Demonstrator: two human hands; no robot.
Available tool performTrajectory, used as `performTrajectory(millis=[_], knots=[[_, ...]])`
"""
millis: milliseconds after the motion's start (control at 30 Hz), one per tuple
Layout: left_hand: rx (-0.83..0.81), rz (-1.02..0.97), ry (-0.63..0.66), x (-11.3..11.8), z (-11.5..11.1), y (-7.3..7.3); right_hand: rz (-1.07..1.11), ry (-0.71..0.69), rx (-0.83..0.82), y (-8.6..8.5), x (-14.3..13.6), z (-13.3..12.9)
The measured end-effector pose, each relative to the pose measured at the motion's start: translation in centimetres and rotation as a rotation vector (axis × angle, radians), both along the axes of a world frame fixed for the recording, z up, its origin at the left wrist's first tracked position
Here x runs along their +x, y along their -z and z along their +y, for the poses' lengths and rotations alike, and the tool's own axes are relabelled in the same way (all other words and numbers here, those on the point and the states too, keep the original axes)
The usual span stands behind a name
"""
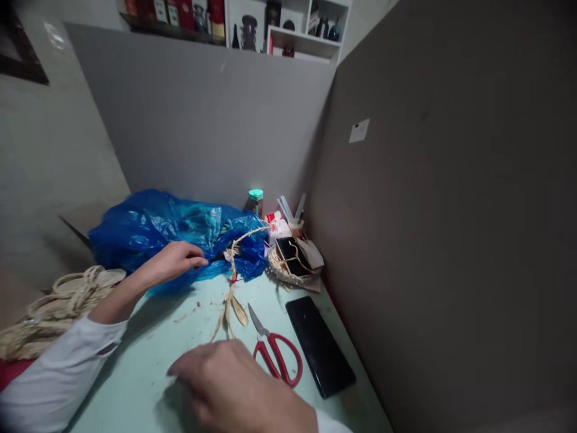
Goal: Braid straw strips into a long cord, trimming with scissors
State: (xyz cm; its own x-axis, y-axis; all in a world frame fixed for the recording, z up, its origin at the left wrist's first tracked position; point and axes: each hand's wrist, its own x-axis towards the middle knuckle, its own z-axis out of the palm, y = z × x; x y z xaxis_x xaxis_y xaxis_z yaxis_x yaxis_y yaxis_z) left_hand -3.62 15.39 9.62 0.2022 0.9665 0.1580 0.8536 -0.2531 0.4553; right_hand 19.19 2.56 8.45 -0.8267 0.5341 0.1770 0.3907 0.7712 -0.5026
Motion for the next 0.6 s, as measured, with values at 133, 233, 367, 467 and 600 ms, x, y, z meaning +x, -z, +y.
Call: performTrajectory(millis=[133, 233, 367, 467, 600], knots=[[0.187, 0.004, -0.089, -1.3, 3.4, -0.2, 0.077, 0.123, 0.056, 0.3, -1.0, 6.2], [0.279, 0.030, -0.098, -1.5, 5.6, 0.8, 0.050, 0.177, 0.183, -0.1, -2.4, 12.1], [0.302, 0.102, -0.075, -1.5, 7.7, 2.4, -0.136, 0.209, 0.385, -1.2, -4.9, 18.6], [0.290, 0.152, -0.110, -1.6, 9.0, 3.4, -0.239, 0.256, 0.439, -1.6, -6.1, 21.7], [0.255, 0.177, -0.175, -1.9, 10.4, 4.6, -0.289, 0.340, 0.457, -1.6, -5.7, 24.3]])
